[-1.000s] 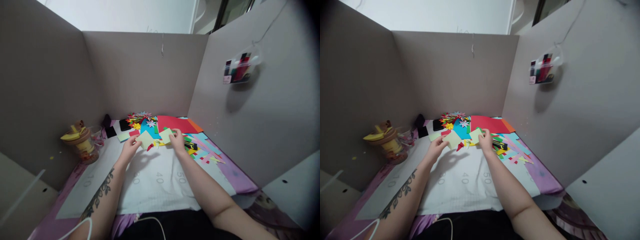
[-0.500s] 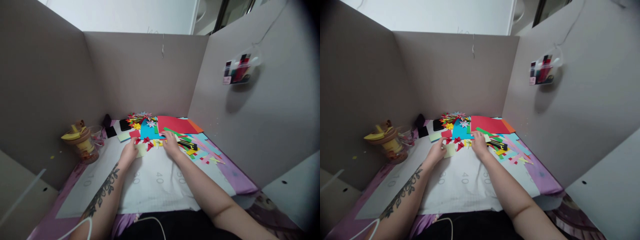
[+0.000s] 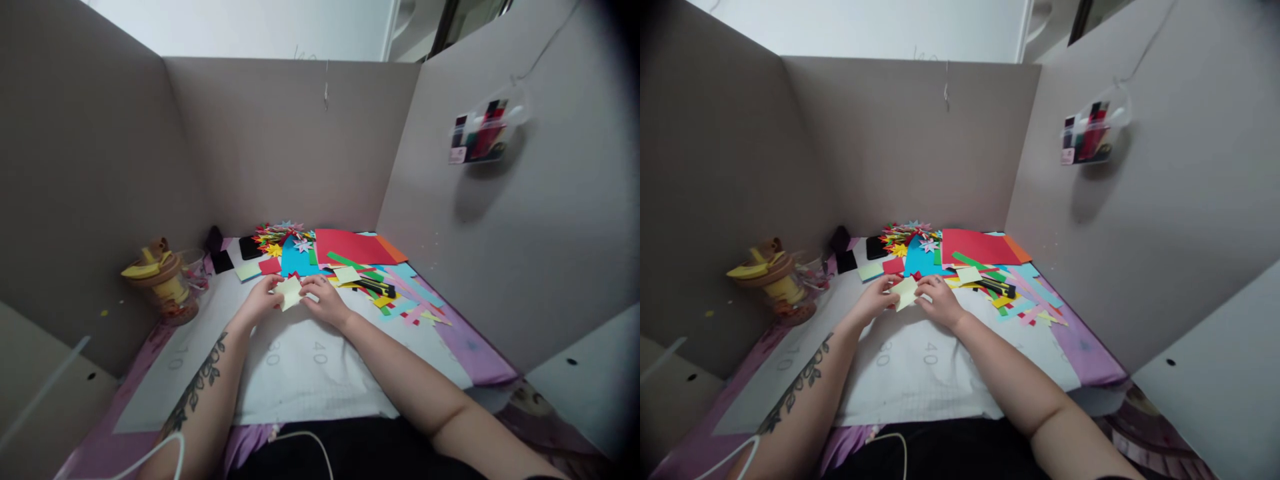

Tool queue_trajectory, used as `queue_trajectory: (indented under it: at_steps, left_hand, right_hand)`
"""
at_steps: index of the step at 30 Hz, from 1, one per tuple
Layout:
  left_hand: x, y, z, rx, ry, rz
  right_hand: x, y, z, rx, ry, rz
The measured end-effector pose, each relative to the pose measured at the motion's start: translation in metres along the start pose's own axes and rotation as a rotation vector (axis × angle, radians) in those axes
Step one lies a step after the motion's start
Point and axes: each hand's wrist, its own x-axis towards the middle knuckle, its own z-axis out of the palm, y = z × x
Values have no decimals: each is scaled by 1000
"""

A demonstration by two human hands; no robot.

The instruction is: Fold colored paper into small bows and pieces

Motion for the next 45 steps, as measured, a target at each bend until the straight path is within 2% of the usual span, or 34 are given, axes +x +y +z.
queue_trajectory:
  at_steps: [4,7,12,16,19,24,29,36,45]
  left_hand:
    - [2,-8,1,71,-53,74]
    - [2,-9,4,203,-95,116]
    - [1,-8,8,524,-108,196]
    - [2,-12,8,604,-119,238]
    - [2,-16,9,648,-134,260]
    - [2,-15,14,718,-138,295]
    - [1,-11,10,737,-157,301]
    - [-4,-3,1,637,-248,191]
    - [-8,6,8,551,-294,221]
  right_hand:
    - [0,4,2,112,6,161]
    - [-1,6,6,160,-72,252]
    - [-3,13,10,106,-178,251]
    - [-4,19,10,3,-246,249]
    - [-5,22,11,-55,-321,211]
    - [-4,21,10,-122,-370,57]
    - [-2,19,7,-159,-438,-45]
    - [-4,19,5,-182,-460,-78]
    - [-5,18,8,-251,-521,-127]
